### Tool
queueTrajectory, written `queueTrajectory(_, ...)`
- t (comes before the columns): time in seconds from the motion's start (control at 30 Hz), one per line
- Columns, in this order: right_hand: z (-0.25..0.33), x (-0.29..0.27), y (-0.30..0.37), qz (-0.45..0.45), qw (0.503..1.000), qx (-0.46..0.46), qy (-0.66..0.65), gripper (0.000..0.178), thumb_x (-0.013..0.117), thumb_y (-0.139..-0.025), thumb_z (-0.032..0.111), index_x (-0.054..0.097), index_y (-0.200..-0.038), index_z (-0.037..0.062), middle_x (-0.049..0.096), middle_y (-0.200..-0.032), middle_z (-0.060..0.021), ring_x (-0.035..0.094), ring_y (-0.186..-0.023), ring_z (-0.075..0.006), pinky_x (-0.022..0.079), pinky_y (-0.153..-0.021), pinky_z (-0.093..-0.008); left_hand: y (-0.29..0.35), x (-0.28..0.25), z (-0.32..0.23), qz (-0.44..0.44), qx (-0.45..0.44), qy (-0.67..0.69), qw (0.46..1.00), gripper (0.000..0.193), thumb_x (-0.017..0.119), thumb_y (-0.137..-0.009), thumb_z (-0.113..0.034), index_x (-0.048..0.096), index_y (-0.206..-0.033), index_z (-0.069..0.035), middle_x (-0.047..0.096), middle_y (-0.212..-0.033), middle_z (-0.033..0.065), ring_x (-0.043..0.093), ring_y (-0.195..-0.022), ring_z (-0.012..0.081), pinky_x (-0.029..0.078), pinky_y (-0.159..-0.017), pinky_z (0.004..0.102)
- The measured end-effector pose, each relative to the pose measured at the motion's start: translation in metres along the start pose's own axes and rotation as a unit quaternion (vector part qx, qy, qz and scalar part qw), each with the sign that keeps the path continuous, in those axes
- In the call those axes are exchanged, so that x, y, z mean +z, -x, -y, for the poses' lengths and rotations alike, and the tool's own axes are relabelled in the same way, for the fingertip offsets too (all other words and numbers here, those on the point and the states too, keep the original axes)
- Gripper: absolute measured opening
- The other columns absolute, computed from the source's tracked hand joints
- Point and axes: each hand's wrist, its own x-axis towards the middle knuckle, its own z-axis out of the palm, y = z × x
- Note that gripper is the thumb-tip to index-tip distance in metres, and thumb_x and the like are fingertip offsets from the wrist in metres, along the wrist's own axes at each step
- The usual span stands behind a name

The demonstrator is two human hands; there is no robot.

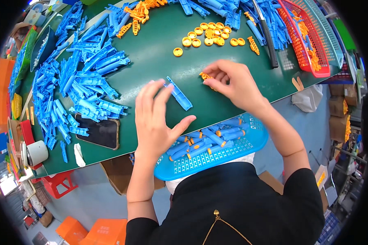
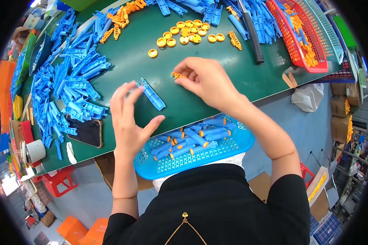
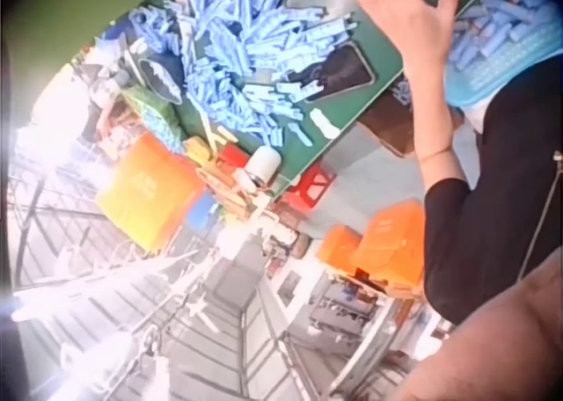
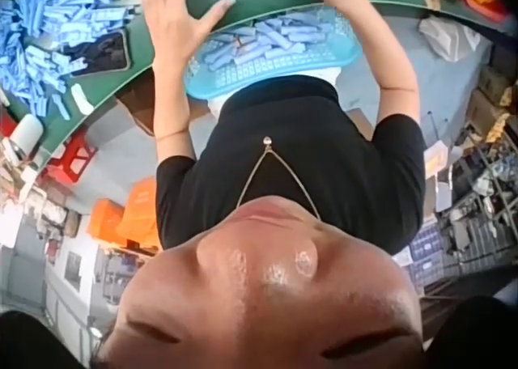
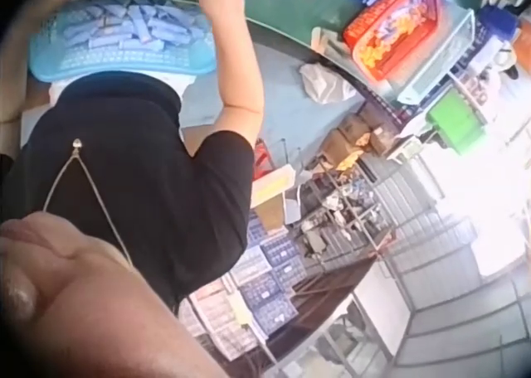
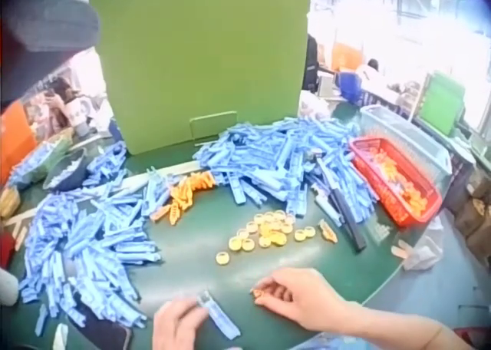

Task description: Assembling small blue plastic tubes with yellow cap components at a factory workbench.

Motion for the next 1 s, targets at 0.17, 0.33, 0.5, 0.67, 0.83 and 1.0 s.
queueTrajectory(0.17, -0.011, 0.019, 0.008, -0.109, 0.954, -0.165, 0.225, 0.022, 0.075, -0.077, 0.009, 0.064, -0.095, 0.0023, 0.057, -0.086, -0.0062, 0.06, -0.067, -0.0146, 0.048, -0.06, -0.0285, -0.008, 0.013, -0.003, 0.031, -0.04, 0.019, 0.999, 0.084, 0.08, -0.067, -0.027, 0.04, -0.137, -0.001, 0.048, -0.134, 0.0162, 0.042, -0.127, 0.0373, 0.029, -0.109, 0.0503)
queueTrajectory(0.33, -0.003, -0.003, 0.006, -0.061, 0.993, -0.064, 0.073, 0.016, 0.069, -0.081, 0.004, 0.067, -0.096, 0.0035, 0.059, -0.089, -0.0073, 0.059, -0.068, -0.018, 0.046, -0.059, -0.0287, -0.006, 0.013, -0.01, 0.038, -0.058, 0.013, 0.997, 0.083, 0.081, -0.063, -0.021, 0.044, -0.135, -0.004, 0.051, -0.129, 0.0153, 0.043, -0.127, 0.0355, 0.027, -0.109, 0.0517)
queueTrajectory(0.5, -0.016, 0.002, -0.007, -0.043, 0.972, -0.194, 0.124, 0.01, 0.068, -0.081, 0.003, 0.065, -0.09, 0.0026, 0.062, -0.082, -0.0078, 0.058, -0.07, -0.0209, 0.047, -0.062, -0.0305, -0.006, 0.009, -0.005, 0.045, -0.05, 0.024, 0.997, 0.083, 0.081, -0.06, -0.02, 0.046, -0.134, -0.006, 0.053, -0.129, 0.0115, 0.043, -0.126, 0.034, 0.026, -0.109, 0.0535)
queueTrajectory(0.67, -0.009, 0.007, -0.01, -0.009, 0.979, -0.166, 0.12, 0.007, 0.066, -0.082, 0.007, 0.061, -0.086, 0.0038, 0.061, -0.082, -0.0065, 0.056, -0.076, -0.0247, 0.045, -0.066, -0.0346, -0.006, 0.015, -0.005, 0.046, -0.043, 0.026, 0.998, 0.086, 0.081, -0.062, -0.026, 0.043, -0.137, -0.008, 0.054, -0.124, 0.0106, 0.042, -0.125, 0.034, 0.026, -0.108, 0.0571)
queueTrajectory(0.83, 0.009, 0.034, -0.012, -0.021, 0.946, -0.249, 0.205, 0.013, 0.069, -0.079, 0.008, 0.059, -0.085, 0.0054, 0.057, -0.082, -0.0057, 0.053, -0.078, -0.0252, 0.046, -0.066, -0.0354, -0.006, 0.016, -0.006, 0.036, -0.046, 0.035, 0.998, 0.086, 0.08, -0.063, -0.025, 0.042, -0.138, -0.008, 0.054, -0.123, 0.0103, 0.042, -0.125, 0.0335, 0.026, -0.107, 0.0571)
queueTrajectory(1.0, 0.003, 0.043, -0.017, -0.041, 0.933, -0.26, 0.247, 0.015, 0.07, -0.075, 0.006, 0.058, -0.084, 0.0054, 0.056, -0.082, -0.0052, 0.053, -0.078, -0.0245, 0.048, -0.066, -0.034, -0.007, 0.016, -0.005, 0.037, -0.054, 0.033, 0.997, 0.087, 0.081, -0.062, -0.025, 0.042, -0.138, -0.008, 0.054, -0.123, 0.01, 0.043, -0.124, 0.0334, 0.027, -0.107, 0.0571)
